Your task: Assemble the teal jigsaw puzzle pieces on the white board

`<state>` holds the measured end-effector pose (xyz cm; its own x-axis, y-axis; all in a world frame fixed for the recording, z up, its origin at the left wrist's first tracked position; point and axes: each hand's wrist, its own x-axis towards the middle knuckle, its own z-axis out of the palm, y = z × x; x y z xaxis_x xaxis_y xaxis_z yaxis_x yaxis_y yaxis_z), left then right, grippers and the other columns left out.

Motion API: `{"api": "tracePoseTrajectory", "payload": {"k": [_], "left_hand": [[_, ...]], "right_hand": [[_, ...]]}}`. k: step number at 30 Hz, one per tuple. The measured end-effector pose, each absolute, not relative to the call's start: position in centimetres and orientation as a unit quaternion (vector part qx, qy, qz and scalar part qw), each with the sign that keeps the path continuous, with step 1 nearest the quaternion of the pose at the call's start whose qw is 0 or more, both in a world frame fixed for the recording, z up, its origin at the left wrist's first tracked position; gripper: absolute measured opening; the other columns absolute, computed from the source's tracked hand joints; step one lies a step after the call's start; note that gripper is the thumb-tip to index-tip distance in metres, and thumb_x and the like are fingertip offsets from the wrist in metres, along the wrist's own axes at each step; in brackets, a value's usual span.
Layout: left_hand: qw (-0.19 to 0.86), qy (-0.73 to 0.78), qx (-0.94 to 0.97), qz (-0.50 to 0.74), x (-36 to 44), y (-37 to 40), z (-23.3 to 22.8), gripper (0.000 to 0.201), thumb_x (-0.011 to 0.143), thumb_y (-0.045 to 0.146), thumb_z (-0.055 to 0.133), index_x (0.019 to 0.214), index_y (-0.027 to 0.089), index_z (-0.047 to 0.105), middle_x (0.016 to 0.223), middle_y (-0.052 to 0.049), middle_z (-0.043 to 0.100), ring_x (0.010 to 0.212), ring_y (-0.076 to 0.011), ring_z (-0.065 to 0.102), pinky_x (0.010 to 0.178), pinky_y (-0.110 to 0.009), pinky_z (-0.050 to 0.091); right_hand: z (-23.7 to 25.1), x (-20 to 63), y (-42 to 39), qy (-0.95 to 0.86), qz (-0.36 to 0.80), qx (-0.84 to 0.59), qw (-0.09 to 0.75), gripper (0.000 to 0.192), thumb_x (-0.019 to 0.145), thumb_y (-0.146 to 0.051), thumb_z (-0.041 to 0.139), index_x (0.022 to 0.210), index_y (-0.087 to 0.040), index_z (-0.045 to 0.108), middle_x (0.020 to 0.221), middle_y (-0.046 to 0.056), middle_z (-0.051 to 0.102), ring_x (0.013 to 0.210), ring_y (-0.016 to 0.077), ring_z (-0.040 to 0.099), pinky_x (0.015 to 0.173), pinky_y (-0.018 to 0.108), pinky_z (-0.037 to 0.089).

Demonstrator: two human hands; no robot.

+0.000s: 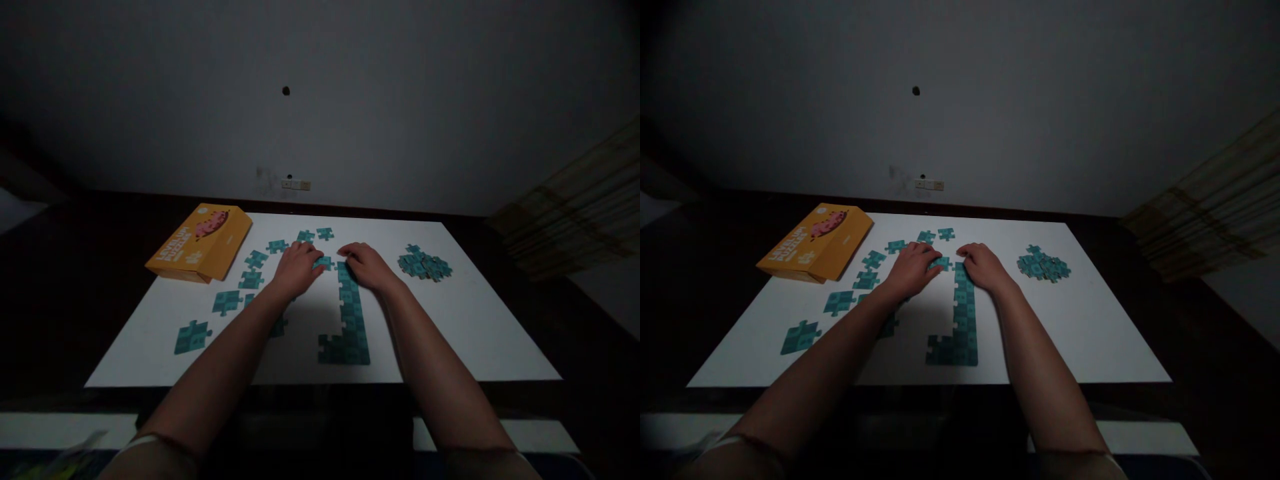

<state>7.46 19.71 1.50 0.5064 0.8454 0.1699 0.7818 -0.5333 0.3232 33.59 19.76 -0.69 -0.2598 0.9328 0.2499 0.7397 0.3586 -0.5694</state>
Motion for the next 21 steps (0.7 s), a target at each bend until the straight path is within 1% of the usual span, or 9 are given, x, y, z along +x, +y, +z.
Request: {"api": "tracePoseTrajectory", "payload": {"k": [2, 4, 7, 9, 12, 15, 18, 21], "left_hand": [[0.093, 0.476, 0.86, 0.156, 7.5, 19.6, 1.6, 0.042, 0.115, 0.038, 0.062, 0.151, 0.02, 0.077, 0.152, -0.019, 0.074, 0.143, -0.0434, 0.06, 0.122, -0.062, 0.049], [0.079, 0.483, 0.857, 0.16, 7.1, 19.8, 1.8, 0.045, 0.117, 0.032, 0.053, 0.154, 0.017, 0.075, 0.153, -0.02, 0.074, 0.141, -0.0427, 0.061, 0.121, -0.062, 0.05], [0.066, 0.497, 0.85, 0.164, 6.0, 20.2, 2.0, 0.051, 0.113, 0.018, 0.046, 0.154, 0.017, 0.076, 0.152, -0.019, 0.075, 0.139, -0.0413, 0.061, 0.121, -0.061, 0.051], [0.07, 0.504, 0.845, 0.162, 5.3, 20.4, 2.1, 0.051, 0.11, 0.017, 0.049, 0.151, 0.02, 0.079, 0.153, -0.017, 0.074, 0.14, -0.041, 0.06, 0.123, -0.061, 0.05], [0.085, 0.508, 0.845, 0.144, 4.6, 20.6, 1.9, 0.048, 0.107, 0.023, 0.057, 0.148, 0.023, 0.081, 0.155, -0.017, 0.073, 0.142, -0.0425, 0.06, 0.124, -0.063, 0.05], [0.087, 0.512, 0.844, 0.136, 4.3, 20.8, 1.5, 0.049, 0.105, 0.024, 0.06, 0.15, 0.022, 0.08, 0.155, -0.018, 0.072, 0.141, -0.0438, 0.06, 0.123, -0.064, 0.049], [0.078, 0.52, 0.838, 0.148, 4.1, 21.0, 1.2, 0.047, 0.105, 0.024, 0.06, 0.147, 0.024, 0.08, 0.152, -0.017, 0.074, 0.139, -0.0422, 0.061, 0.122, -0.063, 0.051], [0.067, 0.533, 0.829, 0.155, 4.1, 21.2, 1.1, 0.045, 0.106, 0.022, 0.061, 0.148, 0.024, 0.077, 0.147, -0.017, 0.076, 0.136, -0.0406, 0.063, 0.118, -0.06, 0.053]], "right_hand": [[-0.7, 33.9, 19.7, -0.773, 0.169, -0.544, 0.278, 0.042, 0.097, -0.006, 0.059, 0.124, -0.02, 0.087, 0.126, 0.014, 0.086, 0.122, 0.0327, 0.076, 0.115, 0.05, 0.058], [-0.8, 34.1, 19.7, -0.773, 0.166, -0.548, 0.274, 0.042, 0.096, -0.006, 0.058, 0.124, -0.02, 0.086, 0.125, 0.014, 0.085, 0.122, 0.0328, 0.076, 0.115, 0.05, 0.058], [-0.8, 34.4, 19.6, -0.771, 0.169, -0.552, 0.267, 0.042, 0.096, -0.005, 0.059, 0.123, -0.021, 0.087, 0.127, 0.014, 0.085, 0.123, 0.0328, 0.076, 0.115, 0.049, 0.058], [-0.7, 34.6, 19.5, -0.769, 0.173, -0.555, 0.265, 0.042, 0.096, -0.006, 0.059, 0.123, -0.022, 0.087, 0.126, 0.014, 0.084, 0.122, 0.0326, 0.076, 0.114, 0.049, 0.058], [-0.6, 34.5, 19.4, -0.772, 0.176, -0.551, 0.264, 0.037, 0.098, -0.012, 0.063, 0.124, -0.021, 0.087, 0.124, 0.014, 0.083, 0.119, 0.0327, 0.076, 0.111, 0.048, 0.058], [-0.4, 33.9, 19.1, -0.783, 0.171, -0.54, 0.257, 0.029, 0.103, -0.03, 0.072, 0.127, -0.021, 0.087, 0.12, 0.014, 0.081, 0.114, 0.0336, 0.074, 0.106, 0.05, 0.058], [-0.4, 32.9, 18.8, -0.798, 0.154, -0.528, 0.248, 0.035, 0.1, -0.044, 0.081, 0.129, -0.025, 0.087, 0.12, 0.013, 0.079, 0.115, 0.0352, 0.07, 0.107, 0.053, 0.057], [-0.5, 32.2, 18.7, -0.804, 0.144, -0.526, 0.238, 0.036, 0.099, -0.044, 0.082, 0.131, -0.026, 0.088, 0.12, 0.013, 0.077, 0.117, 0.0362, 0.068, 0.109, 0.055, 0.056]]}}
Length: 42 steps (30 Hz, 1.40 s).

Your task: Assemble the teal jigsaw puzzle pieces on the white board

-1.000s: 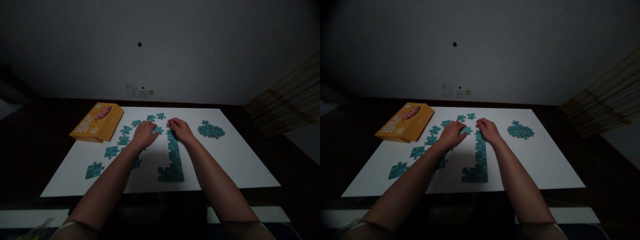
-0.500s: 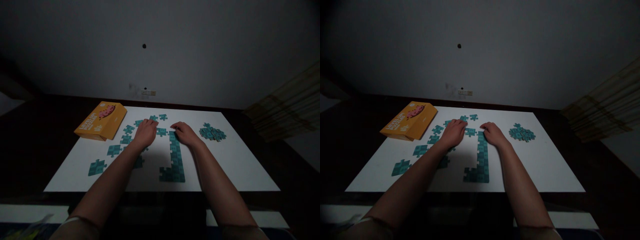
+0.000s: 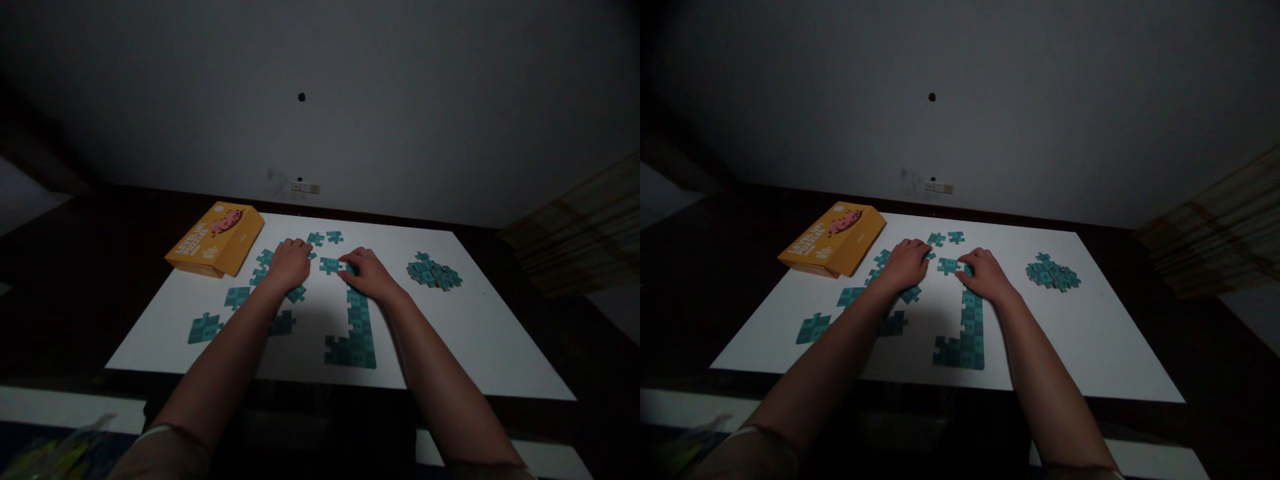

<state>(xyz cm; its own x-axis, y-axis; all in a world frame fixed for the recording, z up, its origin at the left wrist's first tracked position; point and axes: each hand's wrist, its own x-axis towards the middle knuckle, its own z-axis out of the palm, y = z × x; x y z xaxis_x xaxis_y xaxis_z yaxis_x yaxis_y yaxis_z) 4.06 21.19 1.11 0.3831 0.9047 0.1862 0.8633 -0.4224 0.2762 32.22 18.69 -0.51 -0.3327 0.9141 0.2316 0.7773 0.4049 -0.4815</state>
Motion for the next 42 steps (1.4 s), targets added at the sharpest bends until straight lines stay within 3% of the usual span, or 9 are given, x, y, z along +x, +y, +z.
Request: {"api": "tracePoseTrajectory", "payload": {"k": [7, 15, 24, 28, 32, 37, 42], "left_hand": [[0.117, 0.557, 0.803, 0.177, 4.0, 21.7, 1.0, 0.059, 0.102, 0.015, 0.064, 0.161, 0.019, 0.067, 0.151, -0.021, 0.074, 0.142, -0.0422, 0.063, 0.125, -0.06, 0.05], [0.154, 0.545, 0.797, 0.209, 3.2, 22.2, 0.6, 0.073, 0.099, 0.014, 0.069, 0.17, 0.021, 0.056, 0.149, -0.017, 0.075, 0.142, -0.0379, 0.066, 0.128, -0.056, 0.052], [0.21, 0.492, 0.788, 0.305, 2.9, 22.5, 0.4, 0.082, 0.092, 0.002, 0.068, 0.171, 0.021, 0.055, 0.162, -0.016, 0.063, 0.15, -0.0304, 0.064, 0.132, -0.047, 0.052], [0.247, 0.518, 0.739, 0.354, 3.0, 22.8, 0.7, 0.07, 0.094, 0.008, 0.073, 0.163, 0.022, 0.066, 0.152, -0.014, 0.071, 0.134, -0.0287, 0.073, 0.123, -0.047, 0.06], [0.356, 0.518, 0.656, 0.417, 3.5, 22.9, 0.8, 0.048, 0.101, 0.015, 0.074, 0.149, 0.019, 0.078, 0.138, -0.013, 0.082, 0.113, -0.0258, 0.08, 0.108, -0.044, 0.066], [0.468, 0.494, 0.578, 0.451, 4.2, 23.0, 0.3, 0.035, 0.102, 0.018, 0.077, 0.136, 0.017, 0.085, 0.116, -0.011, 0.087, 0.091, -0.0209, 0.08, 0.088, -0.036, 0.066], [0.505, 0.469, 0.569, 0.449, 5.0, 22.8, -0.2, 0.028, 0.099, 0.022, 0.084, 0.126, 0.017, 0.088, 0.099, -0.007, 0.085, 0.079, -0.017, 0.075, 0.079, -0.03, 0.061]], "right_hand": [[-0.8, 30.6, 18.6, -0.818, 0.129, -0.512, 0.227, 0.035, 0.104, -0.043, 0.079, 0.132, -0.024, 0.089, 0.122, 0.015, 0.077, 0.118, 0.0369, 0.066, 0.11, 0.054, 0.055], [-0.9, 29.9, 18.5, -0.826, 0.119, -0.505, 0.221, 0.034, 0.105, -0.043, 0.08, 0.133, -0.026, 0.089, 0.124, 0.014, 0.076, 0.117, 0.0364, 0.065, 0.108, 0.053, 0.054], [-0.6, 29.4, 18.4, -0.83, 0.116, -0.502, 0.213, 0.033, 0.106, -0.042, 0.079, 0.133, -0.026, 0.089, 0.126, 0.015, 0.078, 0.121, 0.0376, 0.065, 0.11, 0.054, 0.053], [-0.4, 27.5, 18.0, -0.843, 0.08, -0.498, 0.188, 0.036, 0.11, -0.044, 0.074, 0.138, -0.027, 0.088, 0.14, 0.017, 0.078, 0.13, 0.0417, 0.062, 0.115, 0.06, 0.051], [-0.3, 26.9, 17.9, -0.854, 0.089, -0.478, 0.186, 0.041, 0.113, -0.039, 0.067, 0.149, -0.028, 0.084, 0.156, 0.015, 0.076, 0.139, 0.0413, 0.061, 0.119, 0.06, 0.049], [-0.4, 29.3, 18.8, -0.804, 0.121, -0.513, 0.276, 0.041, 0.111, -0.026, 0.057, 0.138, -0.022, 0.088, 0.135, 0.013, 0.086, 0.131, 0.0372, 0.068, 0.118, 0.055, 0.052], [-0.4, 30.4, 19.1, -0.754, 0.165, -0.535, 0.345, 0.036, 0.111, -0.04, 0.061, 0.123, -0.025, 0.091, 0.115, 0.013, 0.088, 0.119, 0.0375, 0.073, 0.109, 0.055, 0.058]]}}
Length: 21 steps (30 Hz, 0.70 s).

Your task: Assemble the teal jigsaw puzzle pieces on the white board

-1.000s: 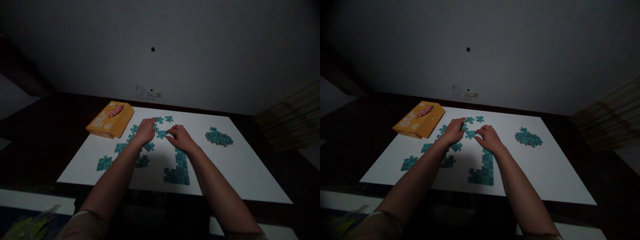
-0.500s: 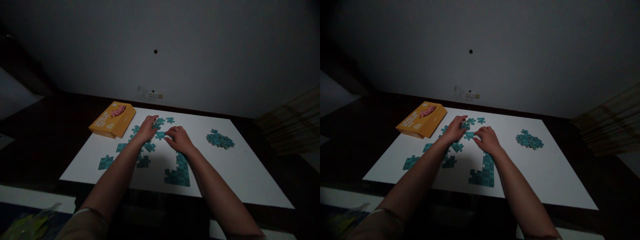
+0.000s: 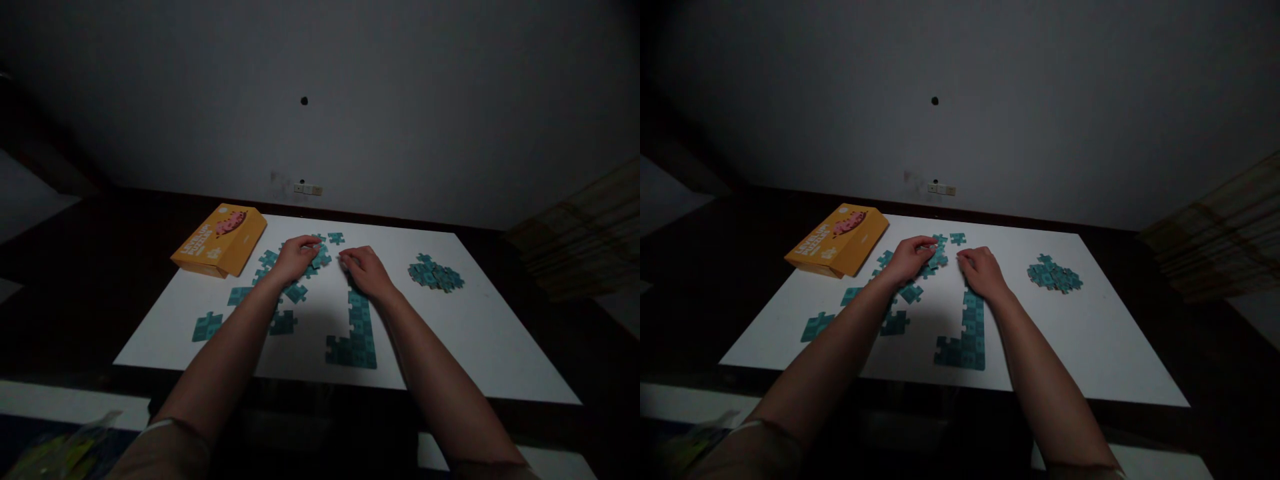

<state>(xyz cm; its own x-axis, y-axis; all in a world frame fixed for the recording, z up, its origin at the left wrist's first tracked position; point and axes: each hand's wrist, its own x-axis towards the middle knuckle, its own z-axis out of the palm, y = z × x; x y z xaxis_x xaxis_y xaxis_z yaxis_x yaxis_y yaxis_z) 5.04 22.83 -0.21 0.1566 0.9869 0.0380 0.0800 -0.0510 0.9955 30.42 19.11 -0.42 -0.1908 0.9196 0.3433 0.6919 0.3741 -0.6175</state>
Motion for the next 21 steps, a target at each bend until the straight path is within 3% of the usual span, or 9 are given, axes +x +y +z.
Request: {"api": "tracePoseTrajectory", "payload": {"k": [4, 8, 11, 14, 17, 21], "left_hand": [[0.516, 0.444, 0.592, 0.432, 5.7, 22.4, -0.3, 0.021, 0.097, 0.02, 0.085, 0.117, 0.017, 0.088, 0.1, -0.008, 0.087, 0.087, -0.0191, 0.078, 0.083, -0.031, 0.061], [0.549, 0.413, 0.597, 0.414, 6.2, 22.1, -0.1, 0.021, 0.1, 0.022, 0.079, 0.119, 0.017, 0.087, 0.102, -0.009, 0.088, 0.088, -0.0198, 0.079, 0.08, -0.03, 0.061], [0.546, 0.426, 0.599, 0.402, 6.4, 21.9, 0.2, 0.023, 0.102, 0.024, 0.074, 0.12, 0.017, 0.086, 0.093, -0.005, 0.084, 0.076, -0.017, 0.073, 0.071, -0.028, 0.057], [0.547, 0.422, 0.623, 0.367, 6.3, 21.7, 0.6, 0.021, 0.092, 0.013, 0.077, 0.11, 0.018, 0.086, 0.089, -0.004, 0.082, 0.078, -0.0169, 0.074, 0.075, -0.029, 0.059], [0.54, 0.398, 0.662, 0.334, 6.0, 21.4, 1.0, 0.021, 0.083, 0.005, 0.076, 0.097, 0.018, 0.084, 0.088, -0.004, 0.082, 0.082, -0.0173, 0.076, 0.08, -0.03, 0.059], [0.525, 0.382, 0.692, 0.315, 5.8, 21.1, 1.5, 0.011, 0.085, 0.01, 0.076, 0.091, 0.019, 0.079, 0.085, -0.004, 0.08, 0.08, -0.0166, 0.074, 0.077, -0.029, 0.057]], "right_hand": [[-0.4, 29.6, 18.6, -0.741, 0.228, -0.508, 0.376, 0.034, 0.105, -0.047, 0.072, 0.128, -0.027, 0.088, 0.112, 0.011, 0.087, 0.116, 0.0347, 0.077, 0.106, 0.052, 0.06], [-0.6, 29.0, 18.4, -0.722, 0.297, -0.481, 0.398, 0.047, 0.095, -0.043, 0.08, 0.14, -0.027, 0.08, 0.107, 0.007, 0.087, 0.102, 0.0306, 0.08, 0.099, 0.048, 0.062], [-0.8, 29.0, 18.7, -0.687, 0.329, -0.488, 0.427, 0.042, 0.092, -0.045, 0.082, 0.13, -0.027, 0.081, 0.096, 0.004, 0.085, 0.088, 0.0262, 0.078, 0.088, 0.043, 0.062], [-0.9, 29.2, 18.9, -0.634, 0.376, -0.491, 0.464, 0.044, 0.085, -0.05, 0.088, 0.12, -0.025, 0.081, 0.093, 0.004, 0.083, 0.078, 0.0231, 0.074, 0.077, 0.039, 0.06], [-0.6, 29.4, 18.9, -0.603, 0.424, -0.486, 0.47, 0.047, 0.078, -0.054, 0.094, 0.113, -0.024, 0.082, 0.095, 0.006, 0.084, 0.076, 0.023, 0.074, 0.074, 0.039, 0.061], [-0.4, 29.5, 18.8, -0.624, 0.416, -0.493, 0.441, 0.039, 0.079, -0.056, 0.095, 0.098, -0.024, 0.084, 0.092, 0.008, 0.084, 0.078, 0.0245, 0.074, 0.072, 0.038, 0.06]]}}
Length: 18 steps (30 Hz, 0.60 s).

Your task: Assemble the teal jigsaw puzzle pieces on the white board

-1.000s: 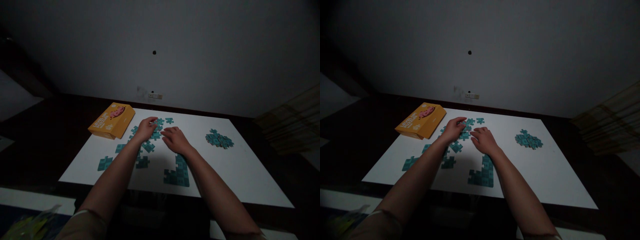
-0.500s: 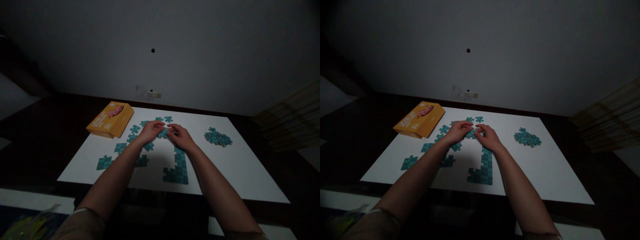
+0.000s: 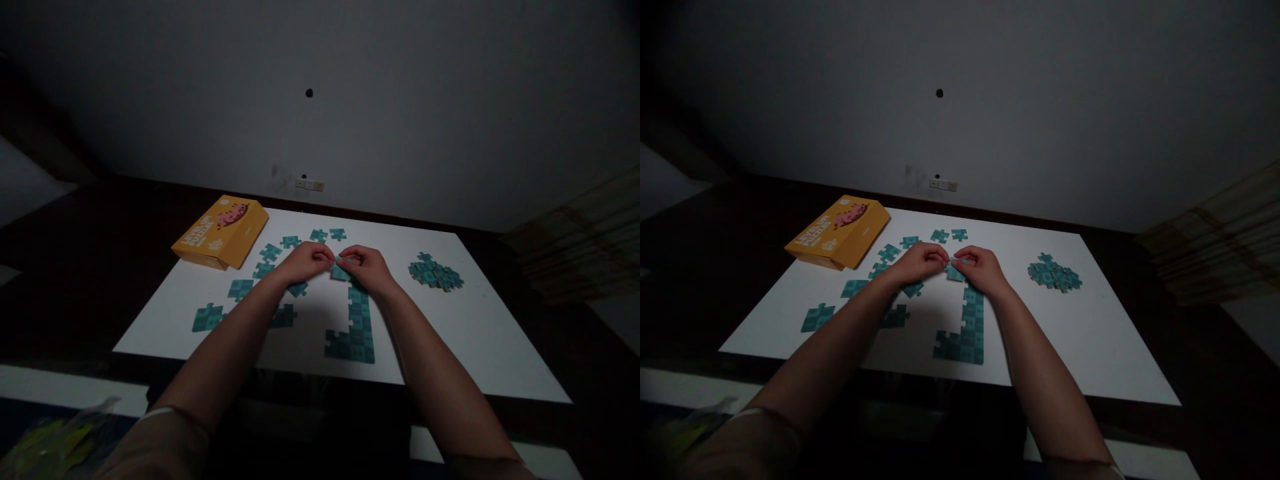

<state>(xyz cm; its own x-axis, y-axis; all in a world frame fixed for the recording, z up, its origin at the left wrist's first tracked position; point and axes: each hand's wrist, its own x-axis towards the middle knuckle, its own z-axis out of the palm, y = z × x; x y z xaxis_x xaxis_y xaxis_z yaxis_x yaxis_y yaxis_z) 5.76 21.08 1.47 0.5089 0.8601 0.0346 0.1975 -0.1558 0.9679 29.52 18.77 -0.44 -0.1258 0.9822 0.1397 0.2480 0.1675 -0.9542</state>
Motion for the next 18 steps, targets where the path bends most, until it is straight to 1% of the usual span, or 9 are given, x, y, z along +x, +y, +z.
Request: {"api": "tracePoseTrajectory", "payload": {"k": [2, 5, 7, 10, 14, 16, 18], "left_hand": [[0.508, 0.393, 0.702, 0.308, 5.7, 20.9, 1.6, 0.014, 0.084, 0.012, 0.077, 0.095, 0.02, 0.079, 0.082, -0.003, 0.079, 0.078, -0.0171, 0.074, 0.074, -0.028, 0.055], [0.493, 0.402, 0.717, 0.285, 5.5, 20.6, 1.7, 0.03, 0.079, 0.01, 0.077, 0.108, 0.02, 0.078, 0.078, 0.0, 0.077, 0.073, -0.0179, 0.073, 0.07, -0.028, 0.053], [0.493, 0.394, 0.729, 0.266, 5.4, 20.5, 1.8, 0.037, 0.08, 0.011, 0.077, 0.117, 0.02, 0.078, 0.078, 0.001, 0.078, 0.072, -0.018, 0.073, 0.069, -0.028, 0.052], [0.483, 0.38, 0.752, 0.237, 5.3, 20.4, 1.7, 0.037, 0.086, 0.02, 0.08, 0.123, 0.021, 0.079, 0.082, 0.0, 0.08, 0.073, -0.0183, 0.072, 0.07, -0.029, 0.051], [0.458, 0.379, 0.777, 0.206, 5.3, 20.5, 1.5, 0.031, 0.092, 0.03, 0.082, 0.122, 0.021, 0.08, 0.084, -0.001, 0.079, 0.074, -0.0189, 0.07, 0.069, -0.03, 0.049], [0.443, 0.381, 0.786, 0.202, 5.4, 20.5, 1.4, 0.032, 0.092, 0.031, 0.081, 0.123, 0.021, 0.081, 0.085, -0.001, 0.079, 0.074, -0.0192, 0.07, 0.07, -0.031, 0.049], [0.429, 0.384, 0.793, 0.199, 5.4, 20.5, 1.4, 0.034, 0.091, 0.031, 0.08, 0.124, 0.022, 0.082, 0.084, -0.002, 0.08, 0.074, -0.0199, 0.07, 0.071, -0.032, 0.049]], "right_hand": [[-0.5, 29.4, 18.7, -0.627, 0.419, -0.493, 0.433, 0.037, 0.079, -0.056, 0.094, 0.095, -0.024, 0.084, 0.089, 0.007, 0.084, 0.076, 0.0237, 0.073, 0.07, 0.037, 0.058], [-0.5, 29.2, 18.7, -0.619, 0.449, -0.484, 0.425, 0.036, 0.079, -0.056, 0.093, 0.092, -0.024, 0.083, 0.086, 0.006, 0.083, 0.073, 0.0223, 0.072, 0.069, 0.036, 0.056], [-0.3, 29.1, 18.5, -0.621, 0.458, -0.48, 0.417, 0.035, 0.078, -0.054, 0.093, 0.091, -0.023, 0.083, 0.083, 0.005, 0.082, 0.072, 0.0214, 0.071, 0.068, 0.035, 0.053], [0.2, 29.0, 18.1, -0.631, 0.472, -0.47, 0.398, 0.03, 0.078, -0.048, 0.089, 0.093, -0.023, 0.083, 0.079, 0.003, 0.08, 0.068, 0.0192, 0.067, 0.064, 0.032, 0.048], [0.7, 29.0, 17.7, -0.632, 0.483, -0.473, 0.379, 0.025, 0.078, -0.041, 0.081, 0.094, -0.022, 0.084, 0.071, 0.0, 0.074, 0.061, 0.0165, 0.06, 0.059, 0.03, 0.043], [0.8, 29.1, 17.6, -0.626, 0.486, -0.484, 0.372, 0.025, 0.078, -0.041, 0.08, 0.094, -0.022, 0.084, 0.068, -0.001, 0.072, 0.059, 0.0166, 0.06, 0.057, 0.029, 0.044], [0.8, 29.1, 17.6, -0.616, 0.49, -0.493, 0.371, 0.024, 0.079, -0.042, 0.079, 0.094, -0.023, 0.084, 0.073, 0.001, 0.076, 0.059, 0.0172, 0.063, 0.058, 0.03, 0.049]]}}
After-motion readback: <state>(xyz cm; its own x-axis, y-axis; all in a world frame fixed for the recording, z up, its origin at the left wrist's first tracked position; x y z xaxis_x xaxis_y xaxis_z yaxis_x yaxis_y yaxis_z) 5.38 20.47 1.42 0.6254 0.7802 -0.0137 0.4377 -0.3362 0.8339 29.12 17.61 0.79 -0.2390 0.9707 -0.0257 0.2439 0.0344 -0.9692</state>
